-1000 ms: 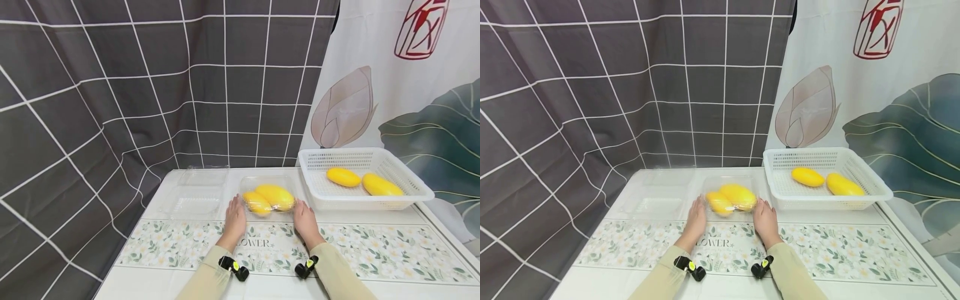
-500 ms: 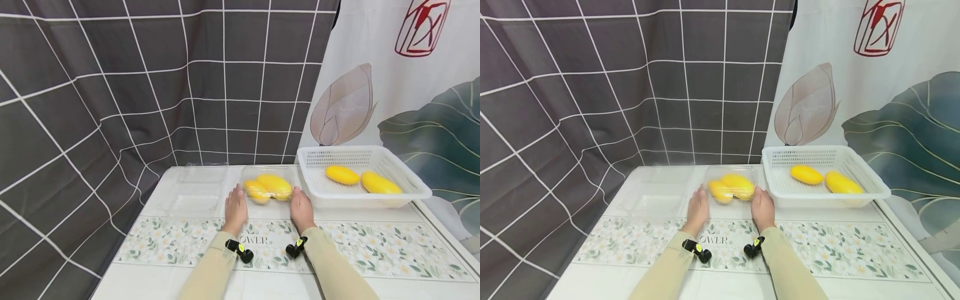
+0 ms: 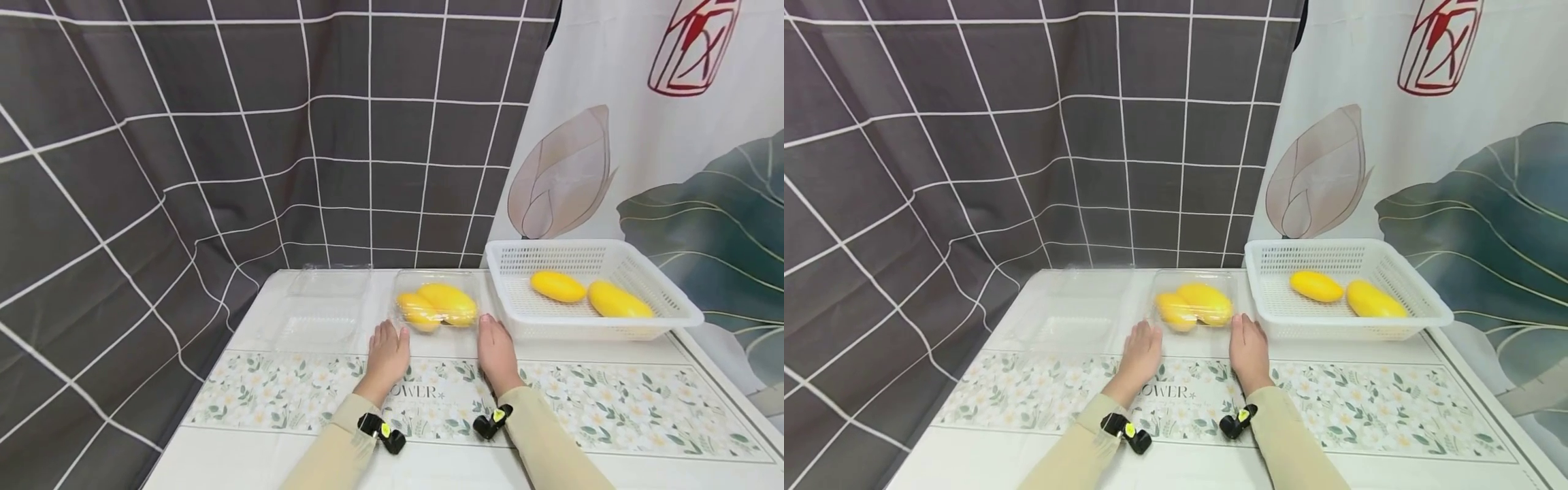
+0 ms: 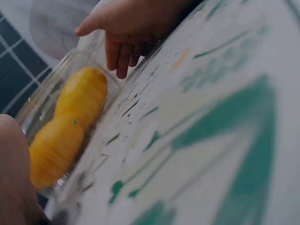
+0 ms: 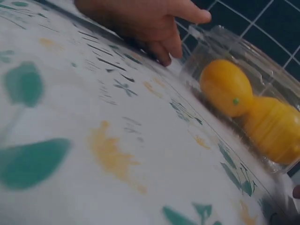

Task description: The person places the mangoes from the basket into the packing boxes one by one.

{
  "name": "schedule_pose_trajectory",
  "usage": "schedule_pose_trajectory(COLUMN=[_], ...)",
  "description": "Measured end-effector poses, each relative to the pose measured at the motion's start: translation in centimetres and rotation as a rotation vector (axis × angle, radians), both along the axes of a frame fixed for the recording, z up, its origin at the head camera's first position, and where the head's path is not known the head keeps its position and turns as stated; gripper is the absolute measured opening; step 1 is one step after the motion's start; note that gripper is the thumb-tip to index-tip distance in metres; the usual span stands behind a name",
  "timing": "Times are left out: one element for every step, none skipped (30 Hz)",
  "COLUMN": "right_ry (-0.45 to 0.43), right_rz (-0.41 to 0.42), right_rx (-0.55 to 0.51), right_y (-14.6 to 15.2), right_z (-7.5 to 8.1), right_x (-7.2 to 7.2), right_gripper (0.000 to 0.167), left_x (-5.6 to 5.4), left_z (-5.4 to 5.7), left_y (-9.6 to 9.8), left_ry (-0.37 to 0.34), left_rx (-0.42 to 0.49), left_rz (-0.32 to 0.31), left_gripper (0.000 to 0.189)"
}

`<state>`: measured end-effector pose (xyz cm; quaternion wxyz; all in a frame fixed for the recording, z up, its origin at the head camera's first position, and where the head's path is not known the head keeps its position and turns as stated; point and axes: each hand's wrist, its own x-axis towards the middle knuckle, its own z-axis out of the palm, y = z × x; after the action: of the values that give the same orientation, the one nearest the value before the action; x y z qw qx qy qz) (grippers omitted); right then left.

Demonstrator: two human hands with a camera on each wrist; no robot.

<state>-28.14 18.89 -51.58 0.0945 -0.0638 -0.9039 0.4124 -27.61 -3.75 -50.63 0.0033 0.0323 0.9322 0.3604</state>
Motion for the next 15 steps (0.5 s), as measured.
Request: schedule_pose_trajectory(right_ry=[0.002,0.008,0.009,0.013,0.023,0.041,0.062,0.086,0.118,0.164,0.207,0.256,0.299,0.345,0.39], right_rz=[0.001,-0.003,-0.012,-0.027,-0.042,-0.056,-0.069,-0.081,-0.085,-0.081,-0.067,-0.046,-0.018,0.016,0.052], right_rx=[0.017,0.024,0.031,0.033,0.033,0.034,0.037,0.037,0.048,0.058,0.076,0.099,0.118,0.133,0.15], right_y=[0.0,-0.1,-0.3,-0.5,-0.7,-0.8,-1.1,-1.3,-1.5,-1.7,-1.8,-1.9,-1.9,-1.9,-1.8], right_z=[0.0,0.2,0.3,0.4,0.5,0.7,0.8,1.0,1.1,1.2,1.5,1.8,2.2,2.7,3.4], right_x=[0.3,0.7,1.1,1.5,1.9,2.3,2.6,3.0,3.3,3.6,3.8,4.0,4.2,4.2,4.3], right_gripper=[0.076,0.074,0.073,0.072,0.069,0.065,0.061,0.056,0.051,0.046,0.043,0.041,0.04,0.04,0.04], left_x=[0.3,0.6,0.9,1.1,1.4,1.7,1.9,2.2,2.5,2.8,3.1,3.3,3.5,3.8,3.9], left_z=[0.4,1.0,1.6,2.2,2.9,3.6,4.2,4.8,5.4,6.0,6.6,7.2,7.7,8.4,9.0], left_y=[0.0,0.0,0.0,0.0,-0.1,-0.1,-0.3,-0.4,-0.6,-0.8,-0.9,-1.1,-1.3,-1.6,-1.8], left_ry=[-0.017,-0.041,-0.064,-0.086,-0.107,-0.125,-0.138,-0.148,-0.15,-0.147,-0.144,-0.132,-0.11,-0.083,-0.05], left_rx=[-0.017,-0.036,-0.047,-0.067,-0.087,-0.102,-0.123,-0.139,-0.156,-0.172,-0.179,-0.188,-0.195,-0.192,-0.192], left_rz=[-0.012,-0.023,-0.038,-0.054,-0.069,-0.084,-0.103,-0.121,-0.138,-0.151,-0.162,-0.176,-0.187,-0.198,-0.215], left_gripper=[0.073,0.076,0.078,0.08,0.082,0.083,0.084,0.084,0.085,0.085,0.085,0.084,0.083,0.082,0.08])
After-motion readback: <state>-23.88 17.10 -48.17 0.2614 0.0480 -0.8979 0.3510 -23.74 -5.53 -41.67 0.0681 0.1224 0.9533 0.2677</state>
